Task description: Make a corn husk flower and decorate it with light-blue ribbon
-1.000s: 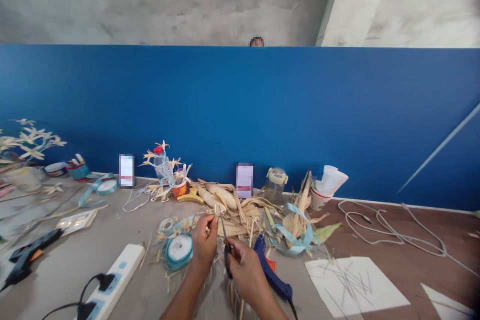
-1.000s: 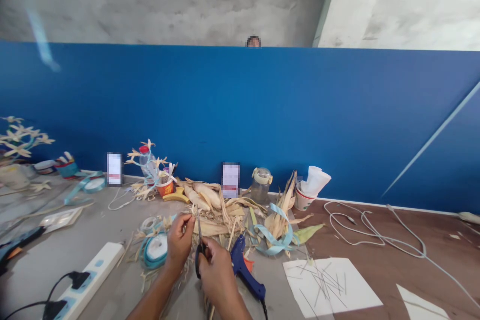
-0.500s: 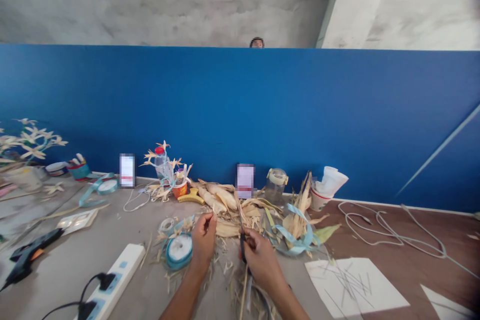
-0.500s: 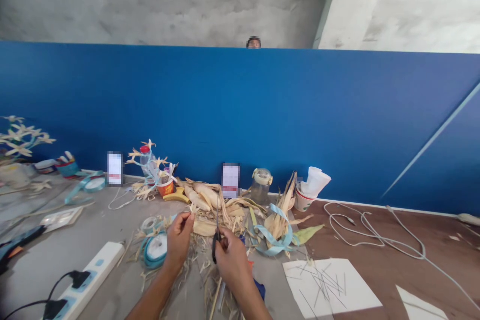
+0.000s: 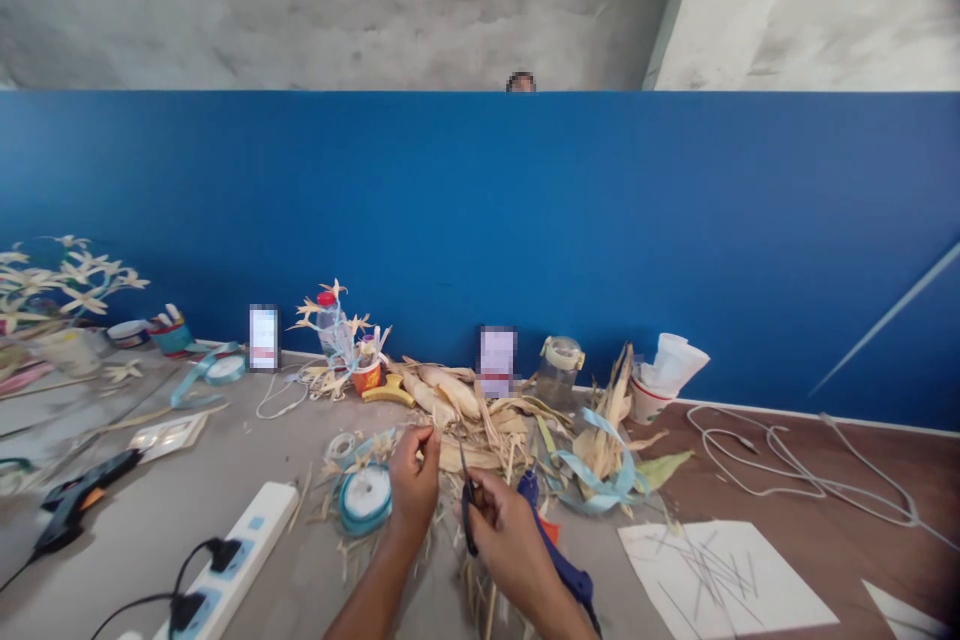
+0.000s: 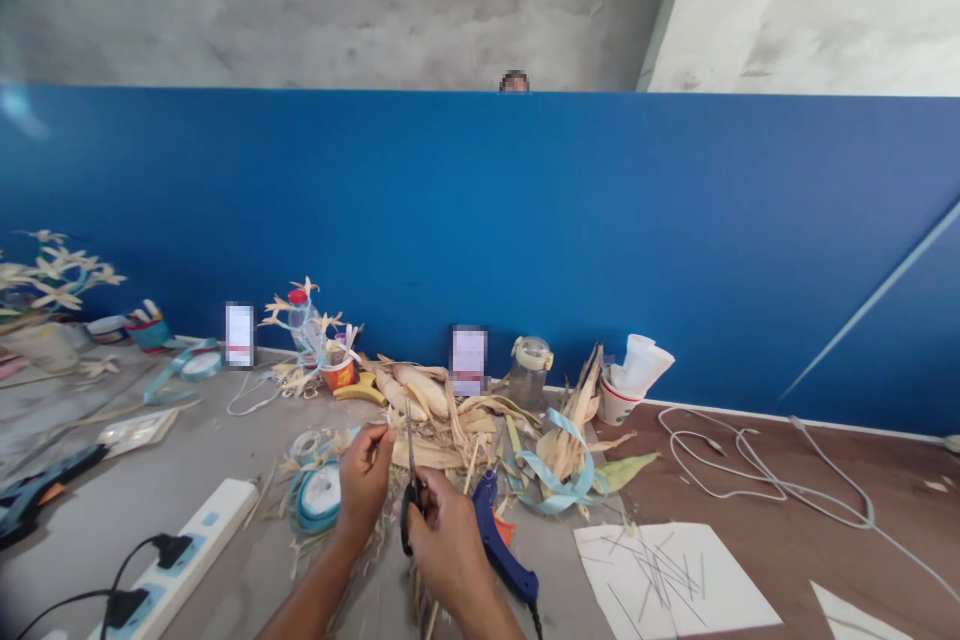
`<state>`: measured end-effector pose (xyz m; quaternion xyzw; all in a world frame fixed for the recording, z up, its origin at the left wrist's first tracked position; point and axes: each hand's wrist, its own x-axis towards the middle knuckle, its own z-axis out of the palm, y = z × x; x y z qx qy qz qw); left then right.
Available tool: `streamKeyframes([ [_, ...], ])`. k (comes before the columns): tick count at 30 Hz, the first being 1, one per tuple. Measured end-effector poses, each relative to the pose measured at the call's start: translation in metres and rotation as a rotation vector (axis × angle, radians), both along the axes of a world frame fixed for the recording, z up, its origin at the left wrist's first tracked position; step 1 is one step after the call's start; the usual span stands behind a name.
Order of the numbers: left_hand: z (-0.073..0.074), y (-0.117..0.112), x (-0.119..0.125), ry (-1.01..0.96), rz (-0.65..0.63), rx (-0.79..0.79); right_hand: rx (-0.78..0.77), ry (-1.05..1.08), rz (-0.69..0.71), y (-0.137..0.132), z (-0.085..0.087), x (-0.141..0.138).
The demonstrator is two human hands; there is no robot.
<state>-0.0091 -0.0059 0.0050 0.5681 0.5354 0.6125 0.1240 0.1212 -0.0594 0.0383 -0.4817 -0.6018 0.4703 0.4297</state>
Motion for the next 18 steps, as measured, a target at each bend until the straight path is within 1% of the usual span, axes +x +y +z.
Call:
streamKeyframes([
  [6, -0.0001, -0.0025, -0.0004, 0.1, 0.033, 0.061, -0.005, -0.03, 0.049, 0.0027, 0.0029, 0.0046],
  [13, -0.0012, -0.002, -0.0004, 0.131, 0.017, 0.094, 0.022, -0.087, 0.107, 0.0022, 0.002, 0.0063],
  [18, -0.0034, -0.0018, -0.0003, 0.131, 0.01, 0.095, 0.014, -0.071, 0.119, 0.0038, 0.0, 0.0058],
])
